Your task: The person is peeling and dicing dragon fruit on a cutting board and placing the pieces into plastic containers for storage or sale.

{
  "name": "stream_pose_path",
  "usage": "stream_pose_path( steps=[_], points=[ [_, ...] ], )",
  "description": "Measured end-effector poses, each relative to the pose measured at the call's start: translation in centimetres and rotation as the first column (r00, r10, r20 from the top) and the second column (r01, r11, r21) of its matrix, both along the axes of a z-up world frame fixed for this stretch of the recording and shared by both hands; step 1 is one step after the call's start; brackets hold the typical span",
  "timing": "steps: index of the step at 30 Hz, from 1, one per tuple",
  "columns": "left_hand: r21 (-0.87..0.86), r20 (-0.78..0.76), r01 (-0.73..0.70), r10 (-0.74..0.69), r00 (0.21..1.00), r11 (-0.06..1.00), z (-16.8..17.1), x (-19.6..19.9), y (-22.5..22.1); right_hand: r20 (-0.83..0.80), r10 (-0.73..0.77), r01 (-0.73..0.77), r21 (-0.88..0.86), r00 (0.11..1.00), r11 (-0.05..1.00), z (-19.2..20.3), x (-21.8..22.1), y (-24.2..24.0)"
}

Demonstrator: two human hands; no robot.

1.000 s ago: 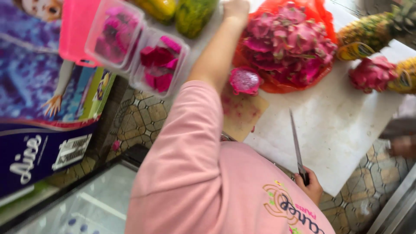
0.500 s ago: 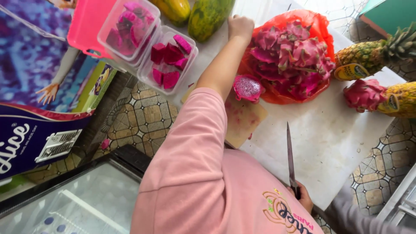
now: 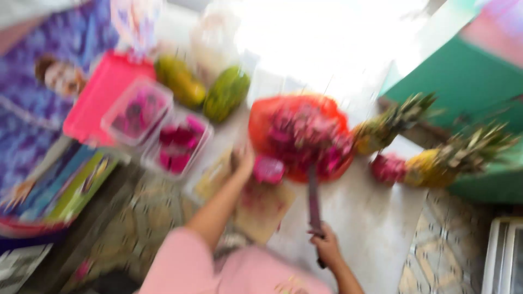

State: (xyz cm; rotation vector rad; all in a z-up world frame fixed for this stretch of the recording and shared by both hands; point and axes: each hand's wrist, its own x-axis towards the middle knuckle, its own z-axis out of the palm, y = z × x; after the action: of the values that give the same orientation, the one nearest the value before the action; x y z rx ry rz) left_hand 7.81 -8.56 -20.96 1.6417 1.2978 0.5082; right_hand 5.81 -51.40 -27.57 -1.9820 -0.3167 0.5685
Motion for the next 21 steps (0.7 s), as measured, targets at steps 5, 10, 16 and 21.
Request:
stream_pose_path(
  steps=[5, 10, 16, 21],
  points=[
    [-0.495, -0.076, 0.003, -0.046, 0.996, 0.869, -2.7, -1.2, -4.2, -0.138, 0.169, -0.159, 0.085, 0.976, 0.984, 6.7, 5.9, 14.2],
    [-0.461, -0.041, -0.018, -0.001, 0.999, 0.887, -1.7, -1.4, -5.8, -0.219, 0.143, -0.103, 0.185, 0.965, 0.977, 6.9, 6.7, 19.9],
    [-0.424, 0.010, -0.219, 0.246, 0.969, 0.879, 0.8, -8.6, -8.5, -0.265, 0.289, -0.231, 0.228, 0.920, 0.946, 10.7, 2.8, 19.7],
    [-0.376, 0.159, -0.218, 0.295, 0.942, 0.901, -3.1, -13.5, -8.2, -0.235, 0.240, -0.208, 0.151, 0.942, 0.966, 8.5, 0.6, 19.9]
  ],
)
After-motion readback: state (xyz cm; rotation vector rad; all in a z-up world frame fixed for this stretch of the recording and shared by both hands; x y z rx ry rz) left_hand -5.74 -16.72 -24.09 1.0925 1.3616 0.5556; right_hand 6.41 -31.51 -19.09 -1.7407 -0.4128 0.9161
